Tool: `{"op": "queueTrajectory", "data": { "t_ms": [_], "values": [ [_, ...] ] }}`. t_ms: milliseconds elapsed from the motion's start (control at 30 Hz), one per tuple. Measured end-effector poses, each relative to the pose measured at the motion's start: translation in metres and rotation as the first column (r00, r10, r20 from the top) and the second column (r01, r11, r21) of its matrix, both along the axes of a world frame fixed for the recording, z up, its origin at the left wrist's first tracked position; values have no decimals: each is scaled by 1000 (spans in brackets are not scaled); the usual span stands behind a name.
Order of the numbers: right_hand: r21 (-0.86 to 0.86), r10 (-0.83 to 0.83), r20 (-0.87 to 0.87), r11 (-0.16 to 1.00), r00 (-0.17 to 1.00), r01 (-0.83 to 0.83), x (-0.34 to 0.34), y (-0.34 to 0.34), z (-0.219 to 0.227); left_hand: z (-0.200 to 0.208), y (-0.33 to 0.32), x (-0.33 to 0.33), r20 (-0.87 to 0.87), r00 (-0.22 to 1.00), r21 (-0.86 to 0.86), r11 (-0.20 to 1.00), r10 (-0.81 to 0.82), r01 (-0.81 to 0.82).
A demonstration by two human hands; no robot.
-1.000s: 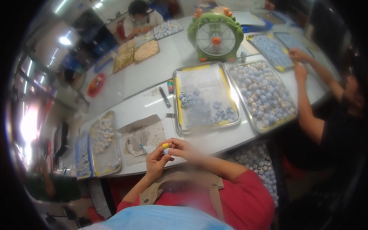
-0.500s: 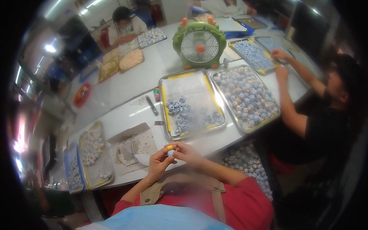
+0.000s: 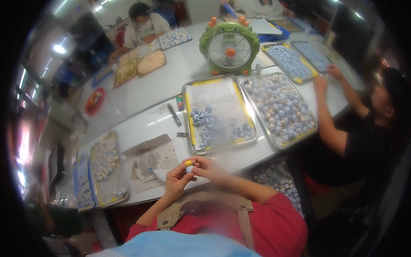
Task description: The person assembles small figurines by applying glue from a squeeze bottle onto figurine pieces and pressing the parts together by hand.
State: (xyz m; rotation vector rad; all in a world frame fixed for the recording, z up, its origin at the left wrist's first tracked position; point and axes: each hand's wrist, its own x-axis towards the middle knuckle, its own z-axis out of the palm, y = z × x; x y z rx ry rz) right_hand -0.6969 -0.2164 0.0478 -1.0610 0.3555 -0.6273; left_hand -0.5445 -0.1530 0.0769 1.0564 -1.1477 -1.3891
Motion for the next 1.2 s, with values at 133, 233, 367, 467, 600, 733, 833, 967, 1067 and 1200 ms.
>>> {"op": "queueTrajectory", "data": {
  "t_ms": [133,233,367,467,600,733,833,967,1067,1200],
  "values": [
    [31,24,4,999,1000,-24,8,-1,1,-1,3,8,-3,1000,-11,1000,10,-10],
    [-33,41,-14,999,999,-41,14,-3,7,-2,2,15,-41,999,-29,1000,8,-9],
    [71,11,-2,997,1000,-11,20,4,6,-1,5,21,-57,998,-20,1000,-14,13],
    [59,8,-4,998,1000,-7,30,11,10,-1,9,33,-30,999,-29,999,-25,24],
    [8,12,-101,1000,995,-12,44,22,11,-2,24,52,30,999,-5,999,-43,44],
    [-35,24,-151,999,988,-29,72,34,9,-6,41,77,-28,1000,-7,1000,-12,12],
    [-123,-8,-159,992,987,-12,90,36,24,-3,52,97,-39,999,-28,999,15,-17],
    [-410,-184,-343,912,921,29,108,-7,75,-1,60,122,-77,994,-45,995,83,-87],
    [-497,-334,-229,848,914,186,135,-50,139,3,71,130,-55,993,-13,994,105,-106],
    [-416,-482,-195,830,854,373,170,-92,152,-1,91,139,-116,989,-57,993,95,-102]
  ]
}}
